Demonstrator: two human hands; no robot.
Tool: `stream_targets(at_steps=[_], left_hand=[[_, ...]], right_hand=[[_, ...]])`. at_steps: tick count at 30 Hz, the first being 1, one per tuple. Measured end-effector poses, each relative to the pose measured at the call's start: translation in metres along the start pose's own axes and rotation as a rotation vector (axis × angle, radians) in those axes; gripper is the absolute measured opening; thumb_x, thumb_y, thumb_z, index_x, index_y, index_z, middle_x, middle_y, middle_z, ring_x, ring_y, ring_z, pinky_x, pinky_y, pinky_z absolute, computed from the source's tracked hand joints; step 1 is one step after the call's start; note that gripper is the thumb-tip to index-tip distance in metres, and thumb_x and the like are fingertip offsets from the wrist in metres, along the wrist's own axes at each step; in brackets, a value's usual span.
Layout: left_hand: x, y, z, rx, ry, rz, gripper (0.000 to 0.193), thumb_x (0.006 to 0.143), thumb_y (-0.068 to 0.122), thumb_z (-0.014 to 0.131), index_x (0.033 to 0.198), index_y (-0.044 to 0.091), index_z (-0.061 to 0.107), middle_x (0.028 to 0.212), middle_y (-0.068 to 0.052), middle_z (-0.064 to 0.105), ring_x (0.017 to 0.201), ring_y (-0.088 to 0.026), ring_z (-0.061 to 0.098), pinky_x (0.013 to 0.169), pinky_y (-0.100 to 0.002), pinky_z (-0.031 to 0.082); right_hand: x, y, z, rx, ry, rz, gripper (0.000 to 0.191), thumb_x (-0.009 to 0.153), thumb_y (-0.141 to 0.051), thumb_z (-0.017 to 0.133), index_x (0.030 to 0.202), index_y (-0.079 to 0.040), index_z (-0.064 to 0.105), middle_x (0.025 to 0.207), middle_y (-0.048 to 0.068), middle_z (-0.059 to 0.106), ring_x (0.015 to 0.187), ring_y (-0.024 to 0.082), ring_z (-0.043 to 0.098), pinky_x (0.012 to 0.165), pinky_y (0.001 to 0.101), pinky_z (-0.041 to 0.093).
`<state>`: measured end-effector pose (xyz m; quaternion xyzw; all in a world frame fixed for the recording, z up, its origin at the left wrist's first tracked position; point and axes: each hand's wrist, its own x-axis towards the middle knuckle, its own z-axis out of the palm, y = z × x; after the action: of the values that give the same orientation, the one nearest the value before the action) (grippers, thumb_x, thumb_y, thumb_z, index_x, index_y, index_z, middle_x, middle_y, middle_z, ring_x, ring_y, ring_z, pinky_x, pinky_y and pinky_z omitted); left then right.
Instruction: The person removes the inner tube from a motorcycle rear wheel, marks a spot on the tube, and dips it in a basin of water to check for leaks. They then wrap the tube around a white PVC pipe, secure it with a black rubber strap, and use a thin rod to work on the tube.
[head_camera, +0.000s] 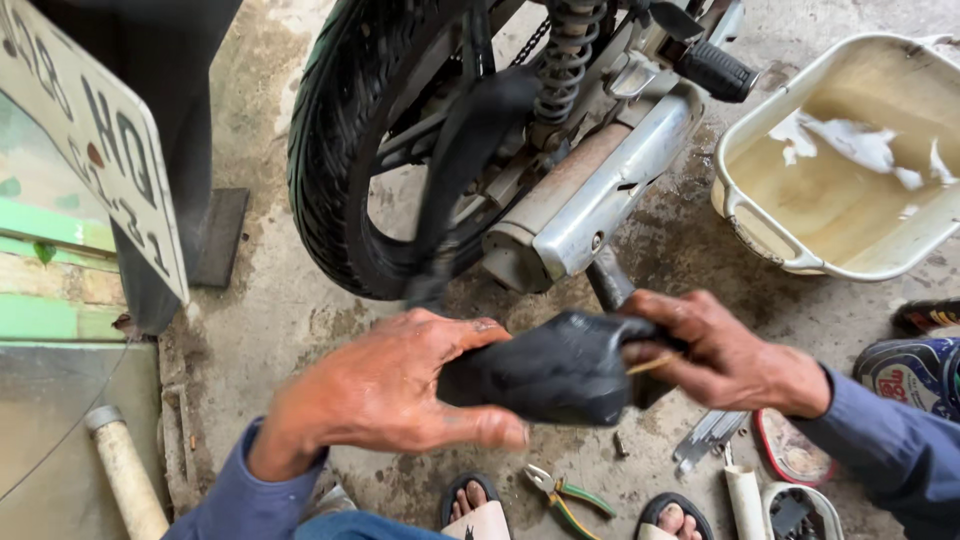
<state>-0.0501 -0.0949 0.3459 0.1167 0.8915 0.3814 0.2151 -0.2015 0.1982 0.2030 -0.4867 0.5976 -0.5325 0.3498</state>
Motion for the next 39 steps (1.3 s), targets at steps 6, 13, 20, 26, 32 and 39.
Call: stream_targets(at_steps=[6,13,20,26,32,39], left_hand=[[0.014,-0.011,-0.002,-0.316,0.108,-0.046,0.043,0.087,0.047,0.075,0.097,0.006,0.078,0.078,-0.009,0.076,0.073,-0.02,0.07,0.067,-0.034,0.057],[0.035,-0.035,-0.047,0.27,0.338,-0.067,0.048,0.065,0.06,0.083,0.072,0.013,0.081,0.055,-0.001,0.071,0.046,-0.016,0.064,0.054,-0.034,0.053],[0.108,-0.091,-0.072,0.287,0.586,0.114,0.058,0.081,0.06,0.082,0.063,0.005,0.071,0.053,-0.006,0.062,0.046,-0.013,0.05,0.05,-0.035,0.043],[0.154,-0.175,-0.011,0.066,0.848,0.161,0.059,0.095,0.049,0.073,0.069,-0.004,0.066,0.059,-0.017,0.047,0.054,-0.015,0.034,0.049,-0.037,0.035],[0.18,-0.2,0.026,-0.24,0.947,0.111,0.053,0.098,0.047,0.069,0.083,-0.003,0.074,0.064,-0.007,0.069,0.063,-0.004,0.054,0.053,-0.03,0.048],[0.146,-0.132,-0.005,-0.365,1.042,0.149,0.029,0.106,0.029,0.062,0.118,0.003,0.069,0.1,-0.007,0.074,0.091,-0.012,0.07,0.083,-0.028,0.058]], right_hand=[[0.014,-0.009,-0.001,-0.206,-0.076,-0.121,0.031,0.101,-0.033,0.063,0.109,-0.003,0.067,0.074,0.012,0.067,0.06,0.027,0.069,0.053,0.0379,0.05],[0.008,0.037,-0.023,-0.318,0.099,-0.253,0.045,0.1,-0.045,0.062,0.103,-0.002,0.072,0.091,0.014,0.066,0.078,0.022,0.059,0.066,0.0338,0.048],[0.023,0.067,-0.075,-0.01,0.265,0.223,0.051,0.101,-0.046,0.058,0.107,0.0,0.079,0.076,-0.002,0.065,0.071,0.008,0.054,0.06,0.03,0.046],[0.035,0.101,-0.043,-0.086,0.361,-0.006,0.06,0.092,-0.056,0.062,0.123,-0.005,0.067,0.093,-0.001,0.069,0.078,0.007,0.063,0.065,0.0277,0.054],[0.048,0.126,-0.016,0.21,0.377,0.254,0.041,0.093,-0.042,0.071,0.1,-0.002,0.073,0.083,0.004,0.071,0.071,0.011,0.063,0.062,0.0315,0.055],[0.041,0.108,-0.01,0.165,0.44,0.034,0.033,0.102,-0.032,0.059,0.124,-0.007,0.059,0.097,-0.004,0.061,0.088,0.004,0.052,0.075,0.0246,0.048]])
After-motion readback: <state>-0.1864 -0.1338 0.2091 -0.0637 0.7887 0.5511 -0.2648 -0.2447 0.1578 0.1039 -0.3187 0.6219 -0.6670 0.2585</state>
